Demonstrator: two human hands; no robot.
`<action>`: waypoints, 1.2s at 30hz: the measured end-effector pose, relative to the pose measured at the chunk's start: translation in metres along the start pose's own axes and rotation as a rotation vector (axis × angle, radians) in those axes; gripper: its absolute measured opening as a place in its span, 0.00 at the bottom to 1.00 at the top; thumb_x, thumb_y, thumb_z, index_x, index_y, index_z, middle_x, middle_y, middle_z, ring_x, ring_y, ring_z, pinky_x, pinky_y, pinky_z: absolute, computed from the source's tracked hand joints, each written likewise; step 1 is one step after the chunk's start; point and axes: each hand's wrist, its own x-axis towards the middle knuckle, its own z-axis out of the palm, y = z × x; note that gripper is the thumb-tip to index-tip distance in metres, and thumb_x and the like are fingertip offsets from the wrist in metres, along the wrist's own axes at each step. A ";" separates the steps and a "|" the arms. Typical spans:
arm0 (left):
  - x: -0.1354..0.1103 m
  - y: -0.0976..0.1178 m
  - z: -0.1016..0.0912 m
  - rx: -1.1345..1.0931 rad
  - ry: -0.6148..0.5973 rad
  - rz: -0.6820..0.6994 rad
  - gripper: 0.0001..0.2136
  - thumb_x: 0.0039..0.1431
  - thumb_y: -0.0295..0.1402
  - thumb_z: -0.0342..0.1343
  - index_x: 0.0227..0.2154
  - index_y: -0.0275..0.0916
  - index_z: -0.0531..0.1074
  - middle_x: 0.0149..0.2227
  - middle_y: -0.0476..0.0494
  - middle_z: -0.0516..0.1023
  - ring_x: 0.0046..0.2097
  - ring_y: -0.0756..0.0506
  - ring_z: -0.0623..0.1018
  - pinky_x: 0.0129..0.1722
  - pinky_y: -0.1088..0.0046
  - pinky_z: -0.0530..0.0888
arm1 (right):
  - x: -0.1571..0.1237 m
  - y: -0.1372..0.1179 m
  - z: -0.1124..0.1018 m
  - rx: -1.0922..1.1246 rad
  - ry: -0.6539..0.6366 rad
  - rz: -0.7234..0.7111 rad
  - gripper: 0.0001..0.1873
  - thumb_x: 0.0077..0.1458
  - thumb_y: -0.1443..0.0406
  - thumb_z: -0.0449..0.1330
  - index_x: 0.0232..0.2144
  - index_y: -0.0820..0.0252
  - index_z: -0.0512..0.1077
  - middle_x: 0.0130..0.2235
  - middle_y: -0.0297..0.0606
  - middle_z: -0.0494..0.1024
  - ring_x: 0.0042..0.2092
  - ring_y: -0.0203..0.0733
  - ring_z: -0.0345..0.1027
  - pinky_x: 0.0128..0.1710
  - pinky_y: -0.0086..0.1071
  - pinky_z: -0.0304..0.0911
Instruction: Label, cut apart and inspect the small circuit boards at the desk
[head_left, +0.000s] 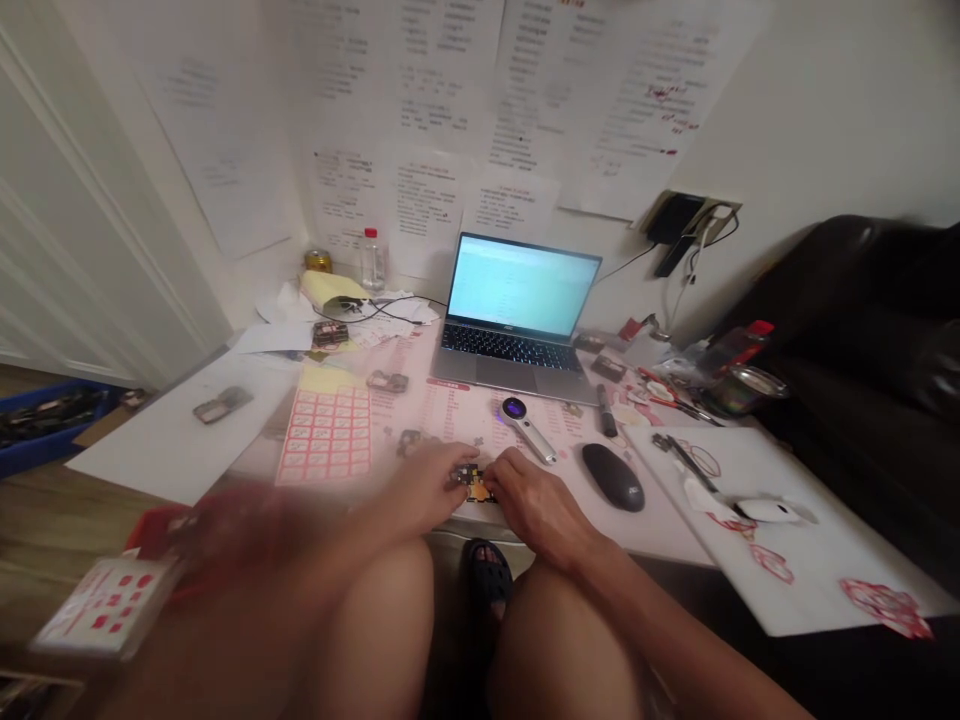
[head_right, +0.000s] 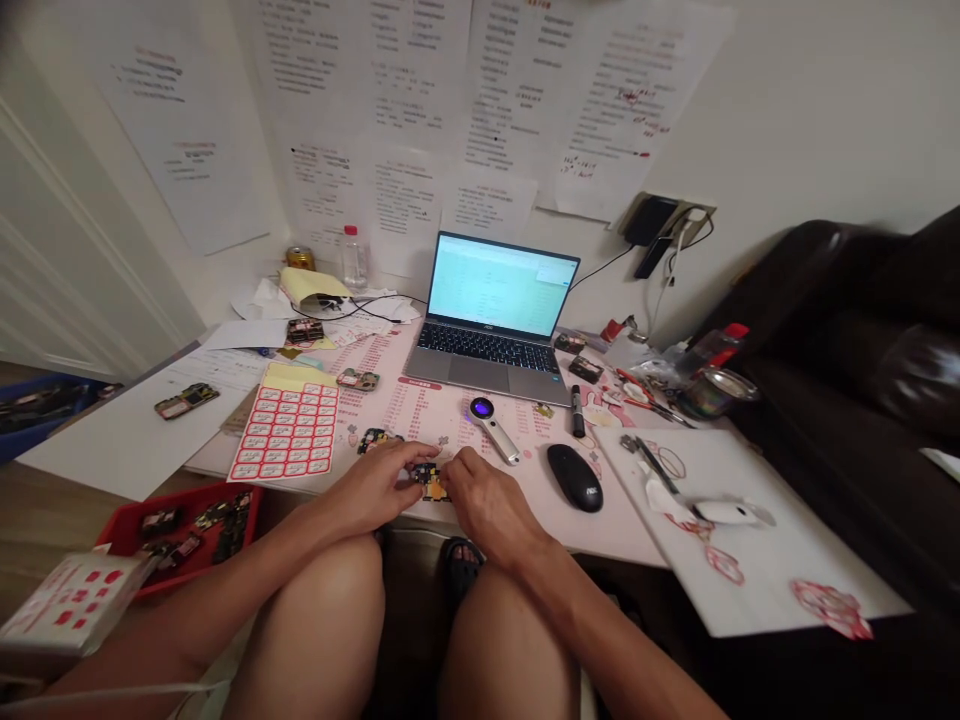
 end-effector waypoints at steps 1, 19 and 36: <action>0.000 0.000 0.000 0.003 -0.001 0.005 0.23 0.57 0.22 0.60 0.56 0.41 0.79 0.56 0.39 0.85 0.58 0.34 0.82 0.59 0.54 0.76 | 0.000 0.002 0.000 0.004 0.038 0.038 0.10 0.71 0.66 0.53 0.38 0.55 0.74 0.40 0.40 0.78 0.36 0.42 0.72 0.35 0.32 0.66; -0.008 -0.024 -0.040 0.222 0.164 -0.041 0.16 0.68 0.26 0.53 0.54 0.38 0.80 0.57 0.36 0.82 0.61 0.35 0.78 0.65 0.51 0.73 | -0.064 0.025 -0.052 -0.148 0.113 0.457 0.19 0.66 0.55 0.51 0.40 0.53 0.81 0.42 0.42 0.87 0.41 0.52 0.81 0.40 0.39 0.68; -0.017 -0.035 -0.057 0.176 0.073 -0.153 0.22 0.57 0.20 0.63 0.55 0.41 0.80 0.50 0.40 0.79 0.52 0.39 0.80 0.56 0.59 0.77 | -0.026 -0.013 -0.047 0.080 0.126 0.379 0.15 0.64 0.53 0.56 0.35 0.52 0.78 0.33 0.36 0.85 0.33 0.47 0.78 0.35 0.35 0.64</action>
